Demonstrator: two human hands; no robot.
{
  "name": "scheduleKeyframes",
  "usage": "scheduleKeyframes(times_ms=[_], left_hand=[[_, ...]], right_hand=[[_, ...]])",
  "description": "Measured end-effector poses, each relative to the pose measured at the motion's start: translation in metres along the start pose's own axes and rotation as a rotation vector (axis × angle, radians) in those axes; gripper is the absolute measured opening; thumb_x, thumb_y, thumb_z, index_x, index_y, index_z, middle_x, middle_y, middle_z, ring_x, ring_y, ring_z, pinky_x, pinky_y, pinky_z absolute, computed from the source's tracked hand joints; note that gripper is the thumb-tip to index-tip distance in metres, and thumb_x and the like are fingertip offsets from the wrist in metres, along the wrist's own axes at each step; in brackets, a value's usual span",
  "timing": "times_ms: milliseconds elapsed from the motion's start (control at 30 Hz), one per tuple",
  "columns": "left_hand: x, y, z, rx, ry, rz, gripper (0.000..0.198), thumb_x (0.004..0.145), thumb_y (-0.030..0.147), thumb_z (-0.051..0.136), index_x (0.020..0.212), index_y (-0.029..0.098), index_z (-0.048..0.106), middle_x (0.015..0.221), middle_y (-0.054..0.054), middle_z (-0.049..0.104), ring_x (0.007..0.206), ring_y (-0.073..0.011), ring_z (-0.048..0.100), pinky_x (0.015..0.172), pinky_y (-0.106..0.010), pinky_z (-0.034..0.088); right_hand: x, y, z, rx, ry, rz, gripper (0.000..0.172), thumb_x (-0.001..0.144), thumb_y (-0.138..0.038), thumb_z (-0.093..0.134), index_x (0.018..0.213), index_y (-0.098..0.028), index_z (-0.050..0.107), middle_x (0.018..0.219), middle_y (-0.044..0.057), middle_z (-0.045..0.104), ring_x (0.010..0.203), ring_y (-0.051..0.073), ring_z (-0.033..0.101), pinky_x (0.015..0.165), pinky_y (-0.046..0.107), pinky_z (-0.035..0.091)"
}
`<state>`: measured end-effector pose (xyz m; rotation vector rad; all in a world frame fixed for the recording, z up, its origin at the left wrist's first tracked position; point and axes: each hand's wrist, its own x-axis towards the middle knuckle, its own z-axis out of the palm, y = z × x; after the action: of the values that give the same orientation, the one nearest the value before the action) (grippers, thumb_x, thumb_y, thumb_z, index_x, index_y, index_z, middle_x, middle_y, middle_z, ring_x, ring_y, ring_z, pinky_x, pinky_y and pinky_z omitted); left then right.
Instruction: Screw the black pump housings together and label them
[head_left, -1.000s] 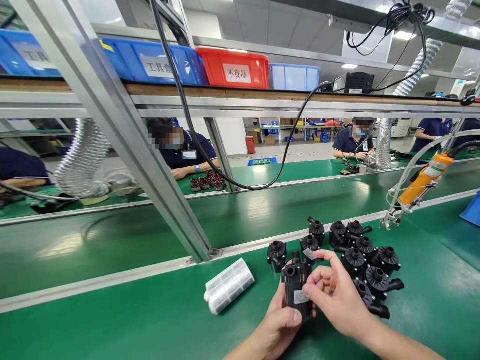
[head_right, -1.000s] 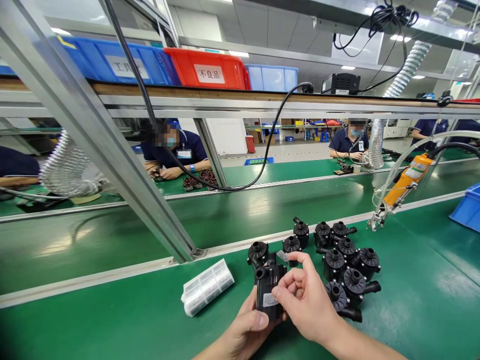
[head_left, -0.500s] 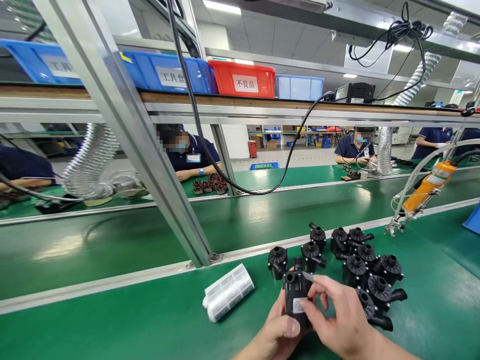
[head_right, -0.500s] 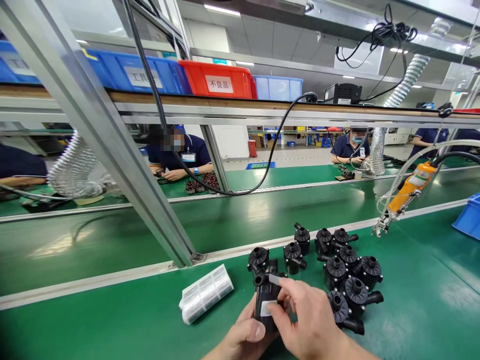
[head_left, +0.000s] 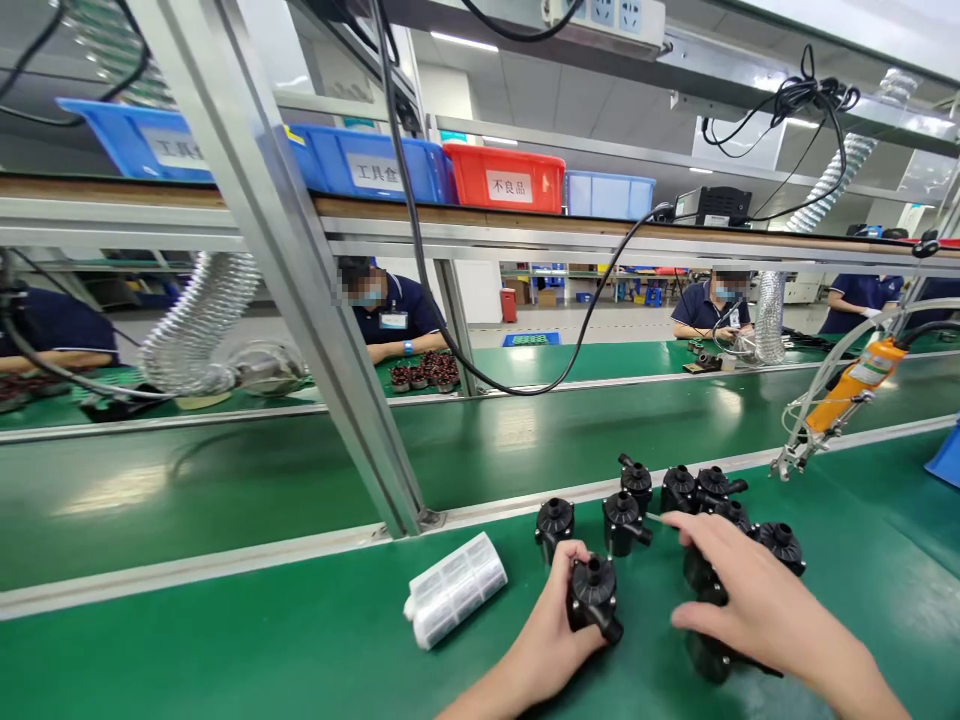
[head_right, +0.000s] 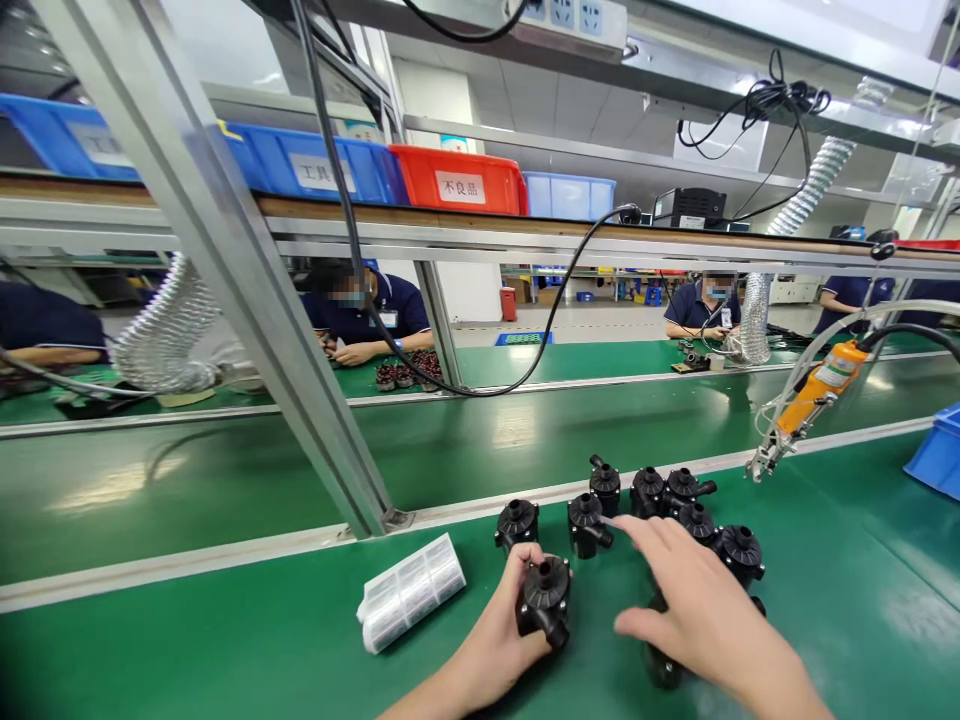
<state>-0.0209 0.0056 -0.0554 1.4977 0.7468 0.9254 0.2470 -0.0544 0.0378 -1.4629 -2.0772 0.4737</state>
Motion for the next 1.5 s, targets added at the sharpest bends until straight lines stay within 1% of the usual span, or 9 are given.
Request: scheduleKeyframes(times_ms=[133, 233, 367, 433, 567, 733, 900, 1233, 1500], left_hand=[[0.006, 0.006, -0.016, 0.217, 0.248, 0.007, 0.052, 0.074, 0.009, 0.071, 0.112, 0.028, 0.041, 0.092, 0.005, 0.053, 0.083, -0.0172, 0.051, 0.081, -0.03, 0.042], [0.006, 0.008, -0.022, 0.253, 0.395, 0.022, 0.065, 0.076, 0.012, 0.071, 0.13, 0.027, 0.04, 0.12, -0.005, 0.057, 0.113, -0.0281, 0.058, 0.108, -0.044, 0.039], [-0.008, 0.0, -0.011, 0.285, 0.513, 0.068, 0.098, 0.073, 0.011, 0.075, 0.154, 0.026, 0.022, 0.163, -0.019, 0.027, 0.157, -0.0419, 0.021, 0.128, -0.062, 0.009], [-0.02, -0.005, 0.001, 0.284, 0.549, 0.222, 0.086, 0.074, 0.012, 0.08, 0.148, 0.028, 0.038, 0.169, -0.017, 0.019, 0.162, -0.0422, 0.006, 0.129, -0.064, 0.001], [-0.039, -0.011, 0.027, -0.053, 0.231, 0.212, 0.06, 0.069, 0.028, 0.095, 0.119, 0.031, 0.062, 0.153, -0.014, 0.051, 0.158, -0.0454, 0.025, 0.126, -0.065, 0.022], [-0.037, -0.003, 0.049, -0.381, -0.156, -0.122, 0.103, 0.075, 0.05, 0.091, 0.156, 0.033, 0.03, 0.114, -0.011, 0.072, 0.096, -0.0318, 0.073, 0.085, -0.048, 0.057], [-0.027, 0.013, 0.039, -0.687, -0.09, -0.22, 0.053, 0.069, 0.035, 0.093, 0.113, 0.02, 0.067, 0.103, -0.007, 0.07, 0.08, -0.0195, 0.068, 0.069, -0.031, 0.053], [-0.015, 0.013, 0.027, -0.755, -0.053, -0.257, 0.044, 0.056, 0.016, 0.08, 0.099, 0.014, 0.07, 0.075, -0.005, 0.07, 0.068, -0.0155, 0.058, 0.062, -0.026, 0.041], [-0.015, 0.018, 0.029, -0.737, -0.103, -0.284, 0.044, 0.055, 0.016, 0.077, 0.097, 0.015, 0.066, 0.071, -0.004, 0.069, 0.065, -0.0149, 0.057, 0.062, -0.026, 0.04]], right_hand=[[-0.015, 0.025, -0.024, 0.017, -0.14, 0.103, 0.068, 0.079, -0.016, 0.077, 0.14, -0.041, 0.06, 0.109, 0.0, 0.069, 0.093, 0.023, 0.066, 0.086, 0.034, 0.055], [-0.017, 0.033, -0.027, 0.122, -0.212, 0.083, 0.07, 0.077, -0.008, 0.07, 0.138, -0.041, 0.062, 0.105, -0.001, 0.071, 0.087, 0.019, 0.066, 0.076, 0.028, 0.054], [-0.011, 0.031, -0.032, 0.176, -0.198, 0.033, 0.057, 0.077, -0.008, 0.068, 0.127, -0.036, 0.067, 0.102, -0.002, 0.073, 0.087, 0.02, 0.065, 0.077, 0.029, 0.052], [-0.006, 0.024, -0.034, 0.203, -0.2, 0.024, 0.048, 0.079, -0.009, 0.069, 0.12, -0.034, 0.067, 0.099, -0.002, 0.074, 0.083, 0.019, 0.062, 0.077, 0.03, 0.05], [0.008, -0.001, -0.016, 0.461, -0.173, 0.074, 0.04, 0.082, -0.016, 0.075, 0.117, -0.028, 0.061, 0.094, -0.003, 0.072, 0.069, 0.014, 0.05, 0.064, 0.026, 0.04], [0.024, -0.024, 0.038, 0.804, 0.017, 0.162, 0.043, 0.086, -0.025, 0.079, 0.124, -0.024, 0.057, 0.098, 0.0, 0.07, 0.069, 0.012, 0.047, 0.061, 0.024, 0.038], [0.031, -0.023, 0.064, 0.884, 0.285, 0.139, 0.03, 0.096, -0.046, 0.073, 0.107, -0.019, 0.065, 0.098, 0.005, 0.067, 0.079, 0.014, 0.057, 0.064, 0.024, 0.045], [0.027, -0.032, 0.086, 1.11, -0.101, 0.158, 0.052, 0.093, -0.066, 0.071, 0.085, -0.017, 0.058, 0.069, -0.001, 0.061, 0.053, 0.018, 0.069, 0.049, 0.025, 0.053], [0.023, -0.028, 0.086, 0.929, -0.117, 0.1, 0.036, 0.102, -0.05, 0.065, 0.088, -0.017, 0.058, 0.072, -0.001, 0.062, 0.057, 0.019, 0.074, 0.047, 0.02, 0.05]])
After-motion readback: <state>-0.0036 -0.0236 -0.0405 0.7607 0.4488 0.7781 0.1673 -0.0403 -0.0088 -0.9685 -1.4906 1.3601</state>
